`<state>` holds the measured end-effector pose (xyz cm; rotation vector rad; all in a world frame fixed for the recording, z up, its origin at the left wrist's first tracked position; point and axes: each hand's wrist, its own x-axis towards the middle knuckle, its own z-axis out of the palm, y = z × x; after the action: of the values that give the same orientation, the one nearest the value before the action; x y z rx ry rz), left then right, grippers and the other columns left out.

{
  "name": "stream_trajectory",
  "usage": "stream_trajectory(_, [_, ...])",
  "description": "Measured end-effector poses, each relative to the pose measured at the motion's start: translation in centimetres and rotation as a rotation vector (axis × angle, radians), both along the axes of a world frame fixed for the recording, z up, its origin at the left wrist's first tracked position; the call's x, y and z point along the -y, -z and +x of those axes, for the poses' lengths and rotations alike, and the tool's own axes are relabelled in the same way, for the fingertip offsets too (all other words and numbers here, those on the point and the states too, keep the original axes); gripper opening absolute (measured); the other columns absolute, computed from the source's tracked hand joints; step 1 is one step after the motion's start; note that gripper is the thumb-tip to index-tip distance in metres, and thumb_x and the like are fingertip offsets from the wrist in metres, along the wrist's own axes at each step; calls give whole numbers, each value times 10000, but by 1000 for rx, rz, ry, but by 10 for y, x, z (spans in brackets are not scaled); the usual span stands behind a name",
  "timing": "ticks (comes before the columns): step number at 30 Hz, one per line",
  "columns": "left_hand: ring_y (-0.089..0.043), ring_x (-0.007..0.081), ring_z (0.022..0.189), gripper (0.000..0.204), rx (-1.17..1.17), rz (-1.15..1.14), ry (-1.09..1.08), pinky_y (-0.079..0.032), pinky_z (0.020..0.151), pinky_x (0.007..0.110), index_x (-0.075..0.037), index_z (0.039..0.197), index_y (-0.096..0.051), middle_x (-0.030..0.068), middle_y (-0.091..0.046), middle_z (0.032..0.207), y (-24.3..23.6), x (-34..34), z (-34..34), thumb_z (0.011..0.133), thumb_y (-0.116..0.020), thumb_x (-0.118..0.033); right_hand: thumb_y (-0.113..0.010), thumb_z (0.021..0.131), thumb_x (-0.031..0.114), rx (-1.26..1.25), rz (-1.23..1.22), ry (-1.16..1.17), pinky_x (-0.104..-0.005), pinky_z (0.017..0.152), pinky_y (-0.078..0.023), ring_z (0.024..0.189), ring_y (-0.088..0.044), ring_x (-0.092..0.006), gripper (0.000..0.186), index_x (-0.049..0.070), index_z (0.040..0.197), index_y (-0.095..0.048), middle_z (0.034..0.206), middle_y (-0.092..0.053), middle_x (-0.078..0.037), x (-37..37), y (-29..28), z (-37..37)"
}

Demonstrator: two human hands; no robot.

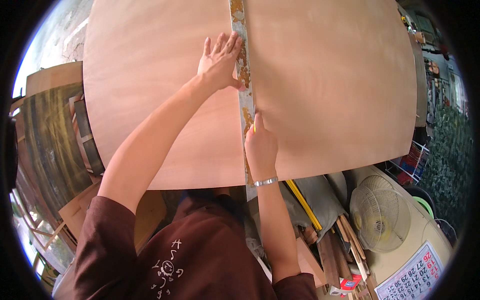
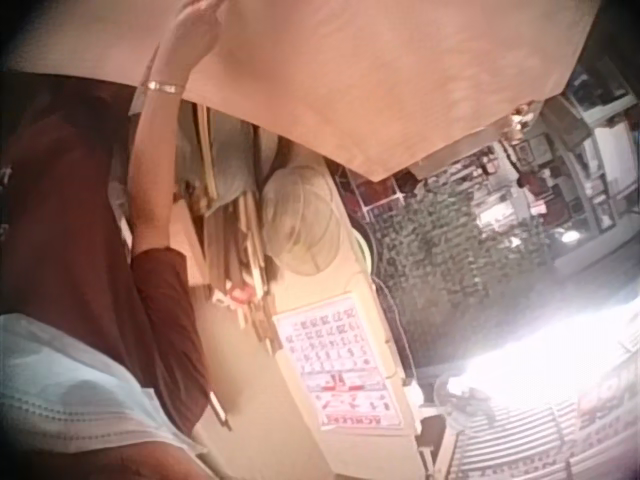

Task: The person carries a plywood sheet to a work area, uses a tape measure and a marker to mark lines on the board, and then cuts along the marked line using a utility knife and a metal straightedge.

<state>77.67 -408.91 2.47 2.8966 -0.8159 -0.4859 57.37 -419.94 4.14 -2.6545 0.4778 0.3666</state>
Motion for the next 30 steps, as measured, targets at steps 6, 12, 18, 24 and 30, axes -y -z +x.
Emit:
stream_trajectory(6, [-93,321,1552,1409,10,75,10,-91,1249,581,-72,1607,-139,95,-132,1682,-4,2,-1,548,-884,-629,-594,949,123,-19,20,36,-470,574,-517,631,-665,-350,525,70,1456,-471,673,-640,-163,-4,2,-90])
stream_trajectory(12, [-82,331,1552,1406,8,123,10,-79,1248,582,-70,1610,-118,94,-138,1681,-9,6,-3,572,-858,-664,-607,934,113,-25,47,57,-475,585,-515,657,-656,-366,544,69,1460,-475,741,-651,-179,-6,-6,-163])
stream_trajectory(18, [-92,340,1550,1400,10,105,10,-90,1245,586,-67,1609,-119,95,-136,1682,-4,6,-3,578,-861,-654,-602,950,110,-240,95,112,-456,585,-521,665,-658,-368,537,71,1470,-473,804,-675,-188,-6,-24,-227])
stream_trajectory(24, [-117,347,1545,1421,-16,54,22,-148,1233,589,-51,1605,-122,111,-133,1680,-1,3,1,555,-874,-644,-577,987,115,264,115,106,-443,584,-499,646,-648,-356,509,34,1476,-466,922,-696,-230,11,-51,-166])
stream_trajectory(30, [-115,349,1545,1436,-76,27,1,-203,1211,614,-37,1600,-123,115,-107,1684,-9,4,2,531,-895,-607,-569,1007,208,458,213,48,-440,492,-455,535,-618,-332,398,71,1381,-561,634,-603,-194,47,-4,120])
